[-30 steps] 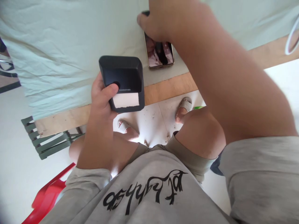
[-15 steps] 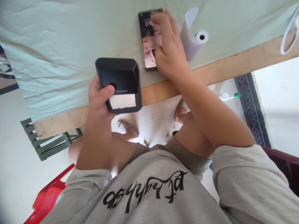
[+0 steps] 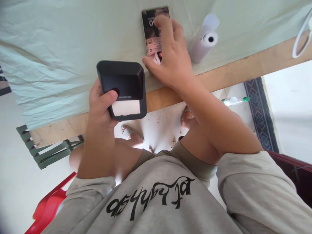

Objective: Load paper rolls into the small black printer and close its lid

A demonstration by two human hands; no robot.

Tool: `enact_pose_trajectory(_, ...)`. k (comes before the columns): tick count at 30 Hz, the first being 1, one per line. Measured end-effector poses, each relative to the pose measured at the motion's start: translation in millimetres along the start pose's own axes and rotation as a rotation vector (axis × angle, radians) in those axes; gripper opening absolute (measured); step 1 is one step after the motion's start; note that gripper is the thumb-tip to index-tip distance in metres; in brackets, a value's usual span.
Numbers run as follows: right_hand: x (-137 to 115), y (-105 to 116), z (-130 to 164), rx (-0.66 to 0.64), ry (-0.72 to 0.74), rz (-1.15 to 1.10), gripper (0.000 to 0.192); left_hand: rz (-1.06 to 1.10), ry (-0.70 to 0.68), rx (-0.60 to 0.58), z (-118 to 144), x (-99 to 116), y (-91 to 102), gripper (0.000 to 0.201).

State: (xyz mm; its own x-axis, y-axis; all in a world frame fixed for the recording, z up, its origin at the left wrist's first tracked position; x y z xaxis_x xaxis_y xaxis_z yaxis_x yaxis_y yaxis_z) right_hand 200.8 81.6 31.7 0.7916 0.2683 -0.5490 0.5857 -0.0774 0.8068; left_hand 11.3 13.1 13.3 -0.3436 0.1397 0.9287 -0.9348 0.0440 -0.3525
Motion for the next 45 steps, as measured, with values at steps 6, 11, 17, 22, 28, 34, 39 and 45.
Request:
enact_pose_trajectory(6,-2,-2,-4,-0.028,-0.098,0.037,0.077,0.047,0.008,0.012,3,1,0.1,0.04)
enact_pose_trajectory(11,1,-2,-5,-0.019,-0.178,0.121,0.073,0.03,0.009,-0.008,5,4,-0.6,0.035)
enact_pose_trajectory(17,0,-5,-13,-0.03,-0.243,0.172,0.08,0.023,0.003,-0.007,3,2,1.3,0.039)
enact_pose_trajectory(22,-3,-9,-25,-0.045,-0.272,0.192,0.089,0.043,-0.05,-0.037,1,-3,2.6,0.037)
enact_pose_trajectory(28,-3,-6,-35,-0.075,-0.262,0.296,0.085,0.035,-0.06,-0.026,1,-3,3.0,0.033)
enact_pose_trajectory(34,-19,12,-5,0.186,0.263,-0.024,0.029,0.064,-0.063,-0.04,0,-1,1.0,0.037)
enact_pose_trajectory(39,-41,12,37,0.004,0.528,-0.181,0.027,0.155,0.015,-0.013,0,6,-5.4,0.024)
enact_pose_trajectory(45,-36,3,45,-0.15,0.451,-0.15,0.035,0.088,0.034,0.025,0,5,-4.2,0.025)
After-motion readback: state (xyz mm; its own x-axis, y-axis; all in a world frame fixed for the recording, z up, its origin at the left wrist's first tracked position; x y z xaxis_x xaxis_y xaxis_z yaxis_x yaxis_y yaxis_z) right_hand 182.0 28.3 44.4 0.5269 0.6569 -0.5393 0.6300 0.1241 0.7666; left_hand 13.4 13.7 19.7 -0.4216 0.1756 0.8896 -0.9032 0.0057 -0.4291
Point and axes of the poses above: each hand's wrist, its own z-axis away from the middle knuckle, its own y-axis out of the back of the hand, x = y × z, the point moved 1 cm from there along -z, towards the middle knuckle
